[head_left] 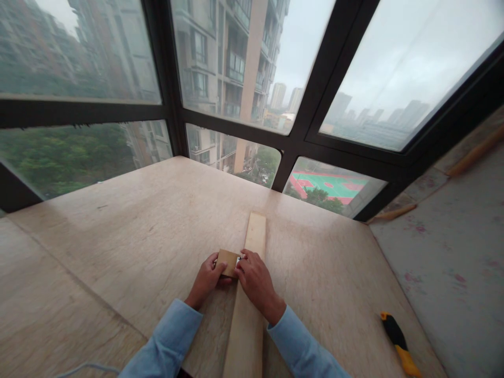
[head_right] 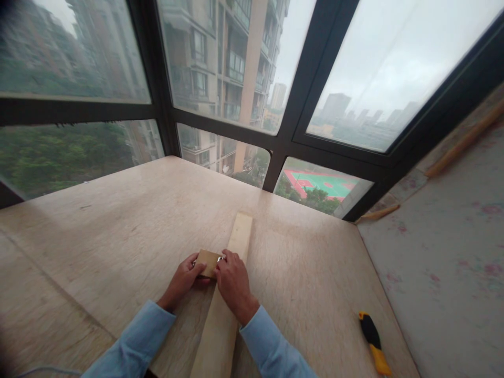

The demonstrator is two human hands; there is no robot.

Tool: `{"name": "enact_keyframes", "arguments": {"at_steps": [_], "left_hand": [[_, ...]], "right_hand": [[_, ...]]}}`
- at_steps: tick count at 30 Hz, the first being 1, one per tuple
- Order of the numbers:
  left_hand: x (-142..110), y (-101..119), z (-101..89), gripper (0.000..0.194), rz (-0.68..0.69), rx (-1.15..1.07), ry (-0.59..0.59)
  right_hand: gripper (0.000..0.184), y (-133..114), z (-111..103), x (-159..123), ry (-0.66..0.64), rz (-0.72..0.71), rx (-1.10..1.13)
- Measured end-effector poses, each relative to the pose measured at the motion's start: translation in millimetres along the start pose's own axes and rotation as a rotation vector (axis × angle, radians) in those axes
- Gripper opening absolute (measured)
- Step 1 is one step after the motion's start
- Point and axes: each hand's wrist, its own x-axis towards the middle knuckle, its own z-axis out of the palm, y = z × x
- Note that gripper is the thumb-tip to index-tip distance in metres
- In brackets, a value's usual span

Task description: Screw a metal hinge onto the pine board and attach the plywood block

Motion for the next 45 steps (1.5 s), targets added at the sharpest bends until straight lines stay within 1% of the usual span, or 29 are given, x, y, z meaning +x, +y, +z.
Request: {"name": "enact_keyframes", "arguments": {"at_steps": [2,4,6,8,15,25,34,45], "left_hand": [[1,-3,0.3,0.024,0.024,0.019,0.024],[2,-6,-0.3,0.024,0.075,0.059,0.047],[3,-9,-1.5,0.023,0.136,0.116,0.062],[4,-11,-2.4,0.024,0.153,0.148,0.068],[0,-3,1.0,0.03,0.0,0.071,0.012],[2,-4,-2.2,0.032,0.017,0.02,-0.023],[2,-3,-1.8,0.036,0.0,0.019,-0.035],[2,-2,-0.9,0.033,-0.035,0.05,-0.011]], "right_hand": [[0.012,0,2,-1,-0.011,0.002,-0.026],[0.011,0,3,-2,-0.015,0.004,-0.053],[0.011,0,4,-2,-0.005,-0.002,-0.073],[0.012,1,6,-3,0.013,-0.015,-0.081],[0.011,4,6,-2,0.028,-0.021,-0.022],[0.015,8,7,-4,0.05,-0.038,0.045],[0.014,8,8,-5,0.048,-0.054,0.027],[0.023,15,23,-6,0.077,-0.025,-0.021]]}}
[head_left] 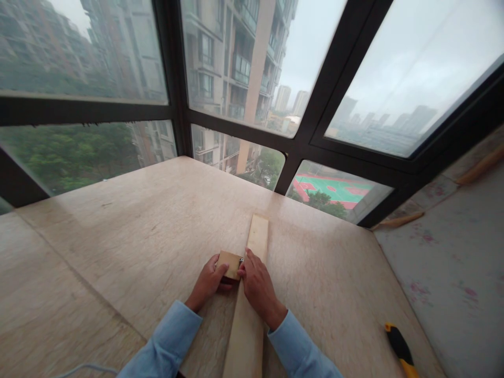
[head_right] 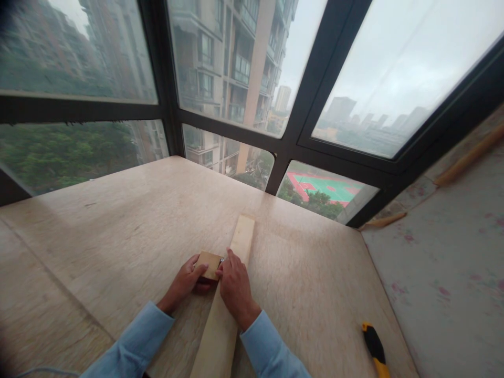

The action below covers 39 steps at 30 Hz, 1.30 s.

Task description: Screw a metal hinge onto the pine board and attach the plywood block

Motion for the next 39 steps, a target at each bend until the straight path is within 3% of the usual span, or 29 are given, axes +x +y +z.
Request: {"name": "enact_keyframes", "arguments": {"at_steps": [7,17,39], "left_hand": [[0,-1,-1.7,0.041,-0.006,-0.034,-0.037],[0,3,1.1,0.033,-0.041,-0.033,-0.016],[-1,-1,-1.1,0.033,0.023,0.063,-0.007]], "right_hand": [[0.016,-2,-6,2,-0.003,0.025,0.006],[0.012,-9,-18,0,-0.064,0.025,0.031],[0.005,-8,-17,1,0.019,0.034,0.1]]}}
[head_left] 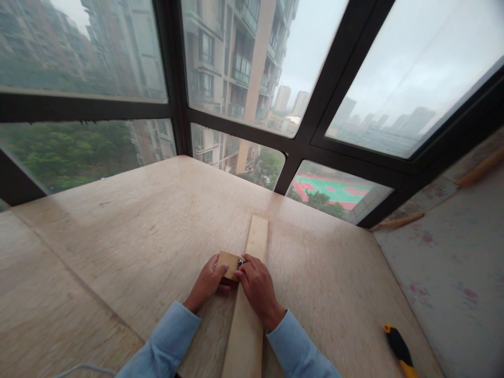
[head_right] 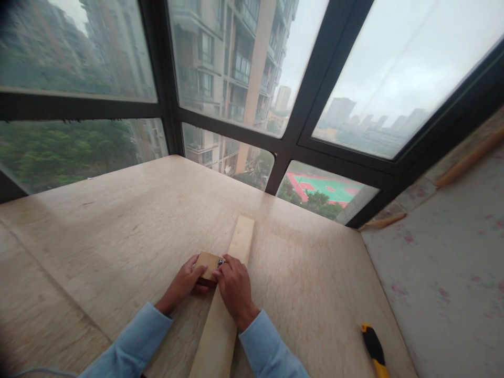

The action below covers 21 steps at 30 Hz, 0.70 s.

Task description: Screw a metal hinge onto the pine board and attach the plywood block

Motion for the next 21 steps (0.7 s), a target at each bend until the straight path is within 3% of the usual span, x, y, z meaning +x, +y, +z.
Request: {"name": "enact_keyframes", "arguments": {"at_steps": [10,14,21], "left_hand": [[-1,4,1.5,0.036,-0.025,-0.025,-0.008],[-3,7,2.0,0.034,-0.043,-0.018,-0.005],[2,2,-1.1,0.039,-0.057,-0.027,-0.055]], "right_hand": [[0.009,5,7,1,0.044,-0.074,-0.008],[0.01,5,3,1,0.015,-0.057,0.03],[0.016,11,-5,3,-0.057,-0.146,0.1]]}}
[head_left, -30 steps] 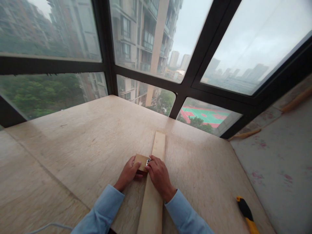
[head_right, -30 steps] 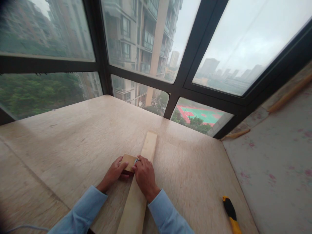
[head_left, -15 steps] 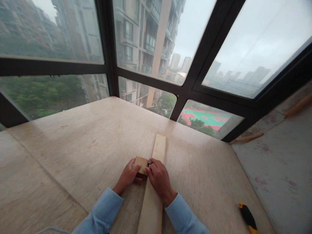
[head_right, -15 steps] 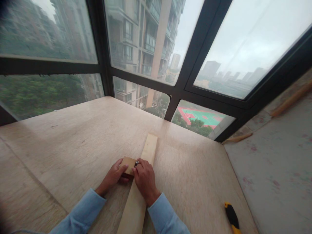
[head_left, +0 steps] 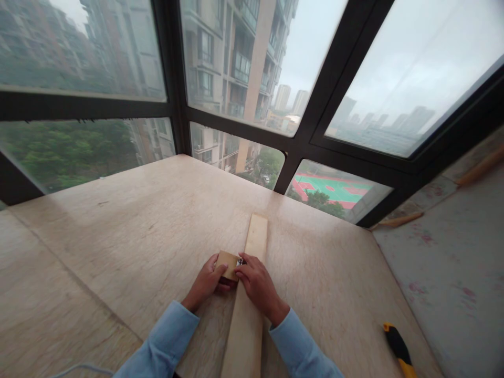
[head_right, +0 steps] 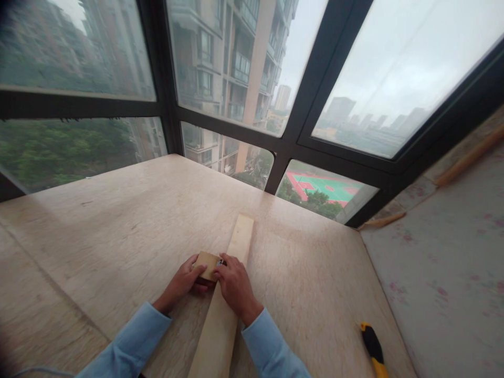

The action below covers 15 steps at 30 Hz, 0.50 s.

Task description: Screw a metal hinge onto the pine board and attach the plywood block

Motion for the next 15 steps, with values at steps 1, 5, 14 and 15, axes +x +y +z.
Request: {"name": "enact_keyframes", "arguments": {"at_steps": [1,5,14,15], "left_hand": [[0,-1,-0.4,0.04,-0.002,-0.003,-0.007],[0,-2,-0.4,0.04,-0.007,-0.015,-0.009],[-1,2,1.4,0.031,0.013,0.003,0.033],[-1,2,1.4,0.031,0.015,0.004,0.032]], "right_hand": [[0.018,2,0,0,0.001,-0.004,0.006],[0.015,6,4,0,0.033,-0.024,-0.007],[0.007,4,15,3,0.125,-0.058,-0.138],[0.007,4,15,3,0.127,-0.058,-0.143]]}}
